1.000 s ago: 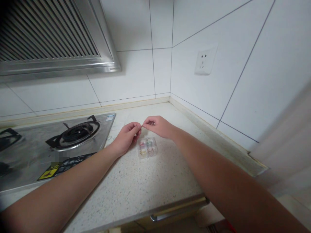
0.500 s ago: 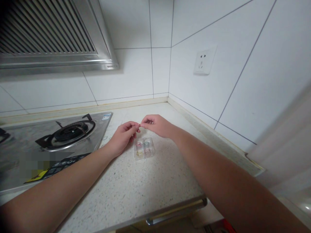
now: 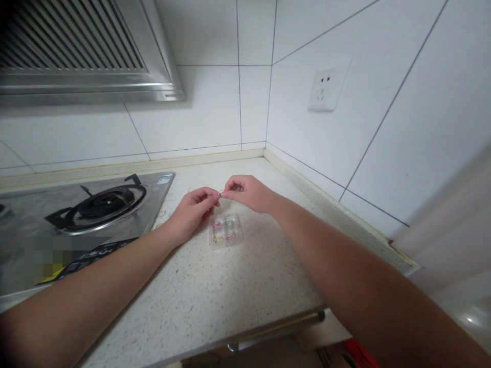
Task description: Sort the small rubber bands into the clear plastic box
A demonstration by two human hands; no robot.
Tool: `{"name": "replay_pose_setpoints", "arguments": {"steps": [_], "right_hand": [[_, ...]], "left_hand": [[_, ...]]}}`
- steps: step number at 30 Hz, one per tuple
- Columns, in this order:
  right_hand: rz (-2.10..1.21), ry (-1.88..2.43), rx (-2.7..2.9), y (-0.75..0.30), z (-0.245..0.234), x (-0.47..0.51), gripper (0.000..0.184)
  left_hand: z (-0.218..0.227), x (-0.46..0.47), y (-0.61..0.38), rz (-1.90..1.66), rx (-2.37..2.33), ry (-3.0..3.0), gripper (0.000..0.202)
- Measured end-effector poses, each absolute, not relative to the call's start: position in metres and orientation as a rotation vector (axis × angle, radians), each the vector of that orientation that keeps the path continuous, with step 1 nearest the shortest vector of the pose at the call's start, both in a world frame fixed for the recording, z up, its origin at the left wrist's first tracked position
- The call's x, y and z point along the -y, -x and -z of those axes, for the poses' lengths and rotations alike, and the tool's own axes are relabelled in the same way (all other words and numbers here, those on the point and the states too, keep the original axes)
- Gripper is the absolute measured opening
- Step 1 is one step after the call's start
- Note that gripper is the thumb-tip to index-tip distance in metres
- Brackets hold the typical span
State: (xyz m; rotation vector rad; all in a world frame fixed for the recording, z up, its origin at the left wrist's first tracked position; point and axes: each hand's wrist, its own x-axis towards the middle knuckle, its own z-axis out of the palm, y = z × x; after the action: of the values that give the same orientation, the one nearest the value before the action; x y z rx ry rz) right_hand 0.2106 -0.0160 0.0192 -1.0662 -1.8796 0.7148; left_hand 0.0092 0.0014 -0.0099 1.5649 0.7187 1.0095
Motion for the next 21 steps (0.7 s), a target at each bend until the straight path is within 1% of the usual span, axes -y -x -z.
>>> {"name": "replay_pose_setpoints", "arguments": {"steps": [16, 21], "right_hand": [[-0.755, 1.078, 1.893, -0.2152, -0.0169, 0.0149, 0.026], [-0.748, 1.127, 1.898, -0.2197, -0.0173, 0.0143, 0.03]], "left_hand": [[0.0091, -0.0011, -0.0093, -1.014, -0.69, -1.555, 0.027], [0.0087, -0.001, -0.0091, -0.996, -0.714, -1.565, 0.026]]}}
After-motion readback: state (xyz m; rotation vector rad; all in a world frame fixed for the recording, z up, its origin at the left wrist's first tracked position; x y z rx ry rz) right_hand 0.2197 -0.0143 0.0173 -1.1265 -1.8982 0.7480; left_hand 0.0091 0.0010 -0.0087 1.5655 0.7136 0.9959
